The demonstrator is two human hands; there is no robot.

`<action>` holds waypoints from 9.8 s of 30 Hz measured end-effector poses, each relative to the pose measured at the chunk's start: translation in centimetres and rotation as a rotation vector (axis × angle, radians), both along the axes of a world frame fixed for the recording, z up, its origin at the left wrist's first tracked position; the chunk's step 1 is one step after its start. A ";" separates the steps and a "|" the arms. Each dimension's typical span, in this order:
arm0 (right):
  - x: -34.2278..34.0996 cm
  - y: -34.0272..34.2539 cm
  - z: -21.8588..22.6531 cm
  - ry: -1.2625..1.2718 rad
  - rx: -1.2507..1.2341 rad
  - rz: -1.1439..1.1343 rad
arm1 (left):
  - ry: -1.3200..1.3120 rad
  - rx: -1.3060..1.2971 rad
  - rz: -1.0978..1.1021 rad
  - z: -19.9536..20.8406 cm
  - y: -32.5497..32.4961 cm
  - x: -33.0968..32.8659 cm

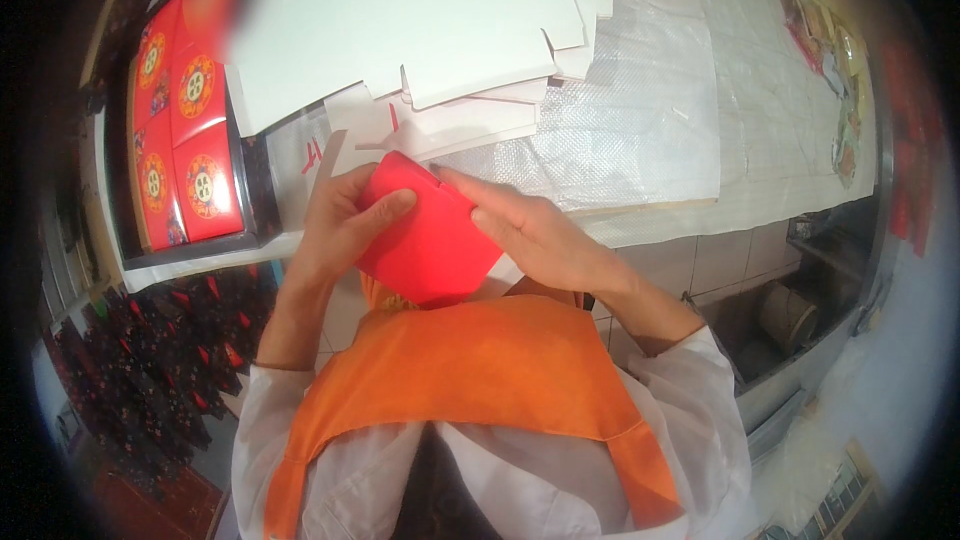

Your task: The person assembles small red boxes by folding white cardboard pieces and inserting them into red sleeves. They repeatedly pick up a white piece, fold it into a rectangular shape, and slide it into a red sleeve, then place the finished box into a black tray. The process is repetitive and involves handling multiple units of the same components.

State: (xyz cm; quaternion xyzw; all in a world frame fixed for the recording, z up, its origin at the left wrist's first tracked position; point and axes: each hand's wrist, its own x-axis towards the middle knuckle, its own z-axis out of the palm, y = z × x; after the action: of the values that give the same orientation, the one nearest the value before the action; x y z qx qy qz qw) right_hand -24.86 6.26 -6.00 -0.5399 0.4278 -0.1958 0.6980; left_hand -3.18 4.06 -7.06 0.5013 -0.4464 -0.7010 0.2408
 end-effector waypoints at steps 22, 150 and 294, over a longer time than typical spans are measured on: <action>-0.1 -0.8 -0.1 0.121 -0.121 0.081 | 0.116 0.070 -0.011 -1.2 -0.4 0.5; -43.0 -20.2 -5.0 0.977 -0.843 -0.939 | 0.044 -0.156 0.409 -0.6 -8.3 -0.3; 8.4 -23.7 -5.5 0.320 -1.125 0.078 | -1.316 -0.436 0.427 -5.5 -12.8 43.7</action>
State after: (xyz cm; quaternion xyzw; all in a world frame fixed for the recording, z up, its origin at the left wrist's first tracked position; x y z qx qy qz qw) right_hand -16.50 -17.44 -11.50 -0.8655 0.3381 -0.2830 0.2377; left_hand 40.56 -8.72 -12.52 0.8360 -0.5211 -0.0868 0.1484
